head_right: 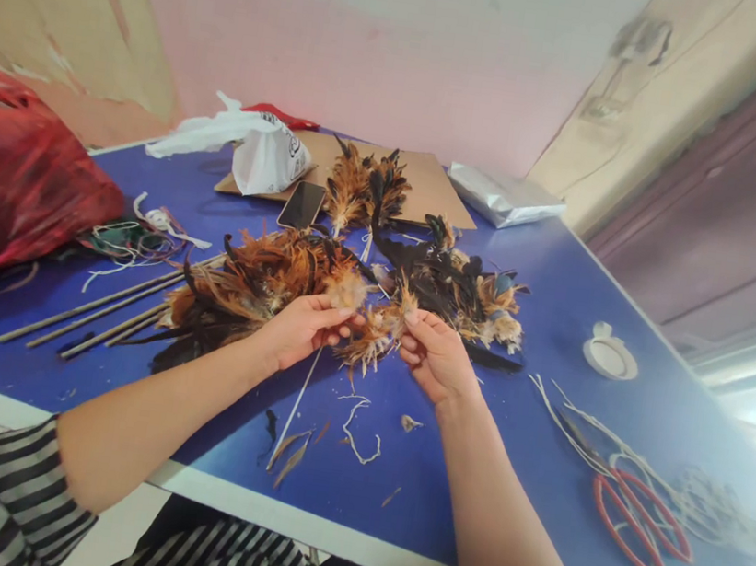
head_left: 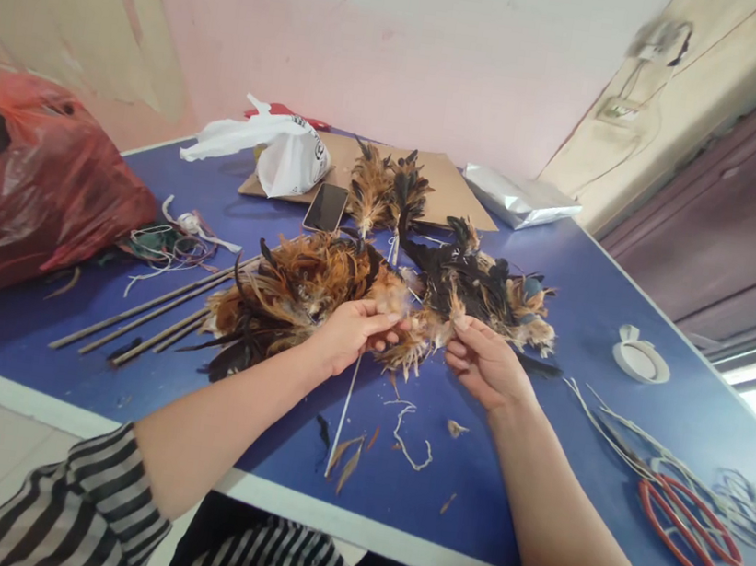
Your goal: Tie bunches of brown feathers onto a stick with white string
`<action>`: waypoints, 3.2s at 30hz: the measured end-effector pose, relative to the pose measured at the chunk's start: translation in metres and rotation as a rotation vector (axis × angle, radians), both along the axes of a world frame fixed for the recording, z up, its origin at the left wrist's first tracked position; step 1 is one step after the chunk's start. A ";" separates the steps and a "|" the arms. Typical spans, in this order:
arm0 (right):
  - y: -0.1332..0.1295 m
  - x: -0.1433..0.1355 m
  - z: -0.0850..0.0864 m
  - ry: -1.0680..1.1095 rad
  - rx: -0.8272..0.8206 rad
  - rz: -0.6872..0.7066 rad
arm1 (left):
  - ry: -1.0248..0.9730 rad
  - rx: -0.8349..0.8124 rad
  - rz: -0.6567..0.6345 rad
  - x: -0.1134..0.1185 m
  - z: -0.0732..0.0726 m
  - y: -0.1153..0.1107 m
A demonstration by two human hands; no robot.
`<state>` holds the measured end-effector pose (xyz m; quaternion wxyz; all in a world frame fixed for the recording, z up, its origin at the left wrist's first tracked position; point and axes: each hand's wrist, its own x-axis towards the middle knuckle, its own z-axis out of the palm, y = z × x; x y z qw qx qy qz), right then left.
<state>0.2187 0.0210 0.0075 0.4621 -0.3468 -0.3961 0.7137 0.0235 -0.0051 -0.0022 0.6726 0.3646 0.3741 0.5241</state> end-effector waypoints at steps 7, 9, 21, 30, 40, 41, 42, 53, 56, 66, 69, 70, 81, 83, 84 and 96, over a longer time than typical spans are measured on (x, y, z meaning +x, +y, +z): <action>-0.014 -0.024 -0.003 -0.072 0.053 0.006 | -0.014 -0.077 -0.137 0.008 -0.004 -0.008; -0.017 -0.028 -0.005 -0.091 0.055 -0.005 | -0.006 -0.110 -0.146 0.009 -0.004 -0.009; -0.020 -0.039 -0.011 -0.165 0.089 -0.067 | -0.020 -0.157 -0.168 0.011 -0.009 -0.009; -0.013 -0.023 -0.003 -0.231 0.113 -0.089 | -0.074 -0.199 -0.208 0.007 -0.004 -0.007; -0.008 -0.011 -0.007 -0.524 -0.045 0.229 | -0.159 -0.228 -0.209 0.003 -0.007 -0.002; -0.009 -0.015 -0.009 -0.488 -0.078 0.235 | -0.150 -0.222 -0.221 0.003 -0.008 -0.002; -0.011 -0.018 -0.011 -0.445 -0.110 0.240 | -0.137 -0.212 -0.233 0.003 -0.008 -0.002; -0.012 -0.026 -0.015 -0.086 -0.290 0.195 | 0.018 -0.125 -0.262 0.003 -0.011 -0.004; -0.011 -0.025 -0.016 -0.077 -0.314 0.198 | 0.032 -0.113 -0.273 0.003 -0.012 -0.004; -0.011 -0.020 -0.008 -0.039 -0.094 0.223 | -0.120 -0.189 -0.108 -0.002 -0.015 0.006; -0.013 -0.019 -0.005 -0.090 0.011 0.128 | -0.180 -0.237 -0.082 -0.003 -0.014 0.007; -0.013 -0.020 -0.006 -0.110 0.048 0.083 | -0.185 -0.243 -0.104 -0.002 -0.013 0.005; -0.014 -0.024 -0.007 -0.071 0.141 -0.078 | -0.244 -0.271 -0.079 0.001 -0.008 0.001; -0.010 -0.015 -0.002 -0.009 0.142 -0.081 | -0.251 -0.269 -0.002 -0.003 -0.010 0.006; -0.008 -0.011 0.000 0.015 0.138 -0.075 | -0.251 -0.271 0.016 -0.004 -0.011 0.007; -0.007 -0.010 -0.004 0.197 0.015 0.018 | -0.245 -0.236 -0.098 0.003 -0.014 0.001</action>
